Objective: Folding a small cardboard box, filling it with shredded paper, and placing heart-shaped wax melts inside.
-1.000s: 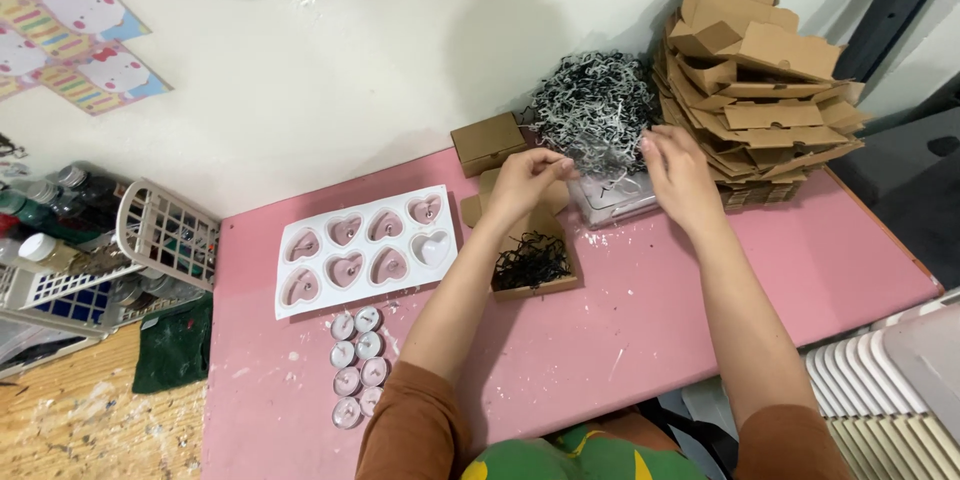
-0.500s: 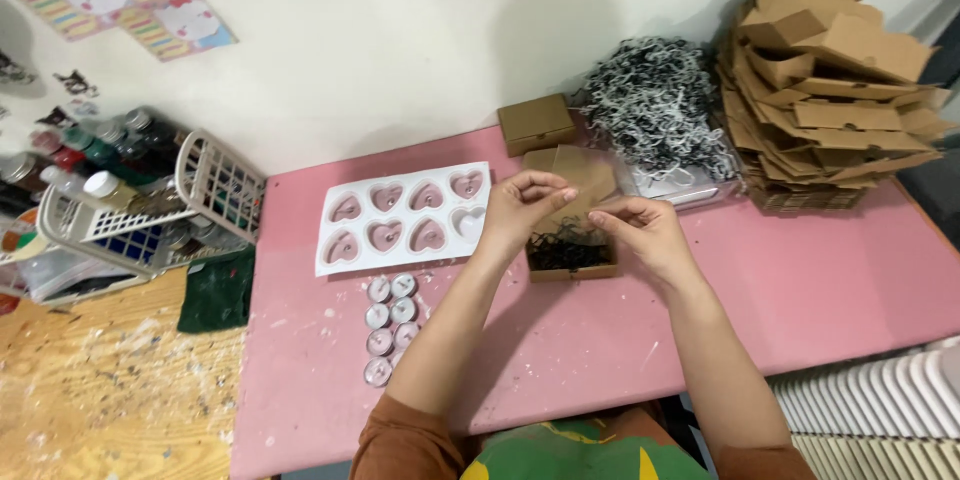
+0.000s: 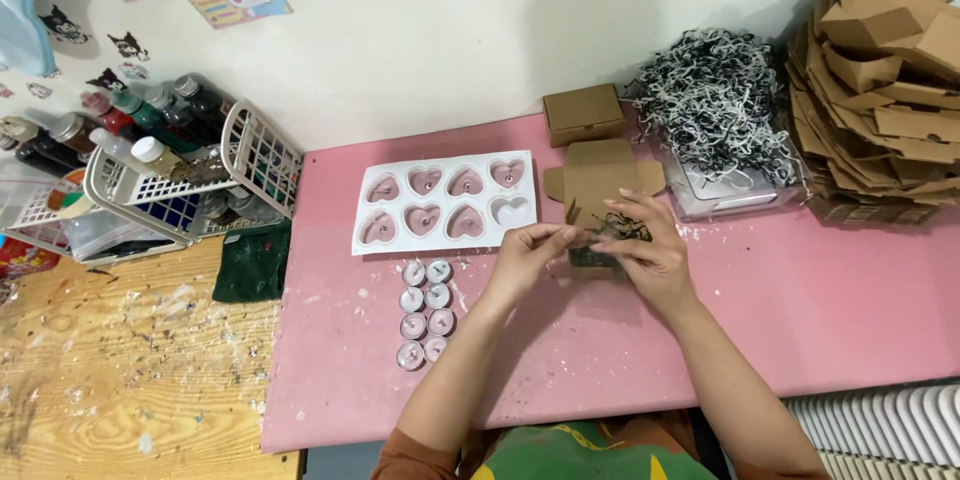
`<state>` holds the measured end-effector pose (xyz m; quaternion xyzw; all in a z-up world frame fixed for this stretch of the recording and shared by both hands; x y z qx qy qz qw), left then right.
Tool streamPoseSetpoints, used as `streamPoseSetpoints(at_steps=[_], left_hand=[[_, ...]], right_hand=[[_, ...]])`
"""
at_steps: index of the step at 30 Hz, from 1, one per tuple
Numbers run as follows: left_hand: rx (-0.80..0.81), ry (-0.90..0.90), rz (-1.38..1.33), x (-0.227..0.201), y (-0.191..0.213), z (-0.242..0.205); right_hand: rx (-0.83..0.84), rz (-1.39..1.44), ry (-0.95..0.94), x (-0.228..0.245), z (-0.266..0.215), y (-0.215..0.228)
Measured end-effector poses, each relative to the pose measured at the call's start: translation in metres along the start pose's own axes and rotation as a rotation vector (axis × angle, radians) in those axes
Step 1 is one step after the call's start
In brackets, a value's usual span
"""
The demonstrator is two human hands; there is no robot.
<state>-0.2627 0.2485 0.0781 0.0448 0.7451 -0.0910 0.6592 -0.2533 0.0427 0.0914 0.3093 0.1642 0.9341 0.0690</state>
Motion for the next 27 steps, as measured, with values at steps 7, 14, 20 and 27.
streamPoseSetpoints(at_steps=[7,14,20,27], left_hand=[[-0.132,-0.130,0.102,0.026,0.010,0.005],[-0.143,-0.113,0.220,0.025,0.013,0.004],[-0.101,-0.107,0.327,0.008,0.011,-0.005],[-0.006,-0.324,0.521,-0.019,0.003,-0.018]], right_hand=[[-0.122,0.556,-0.498,-0.010,-0.017,-0.005],[0.091,0.143,-0.127,-0.010,-0.012,-0.007],[0.101,0.154,-0.077,0.004,-0.003,-0.004],[0.261,0.308,-0.297,-0.019,-0.022,-0.009]])
Point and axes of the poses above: each hand's wrist, its own z-axis towards the middle knuckle, its own y-axis out of the back of the hand, x = y × z, the point moved 1 cm from there along z, towards the middle knuckle, and after that the axes turned 9 degrees about z, right-handed, at the moved point
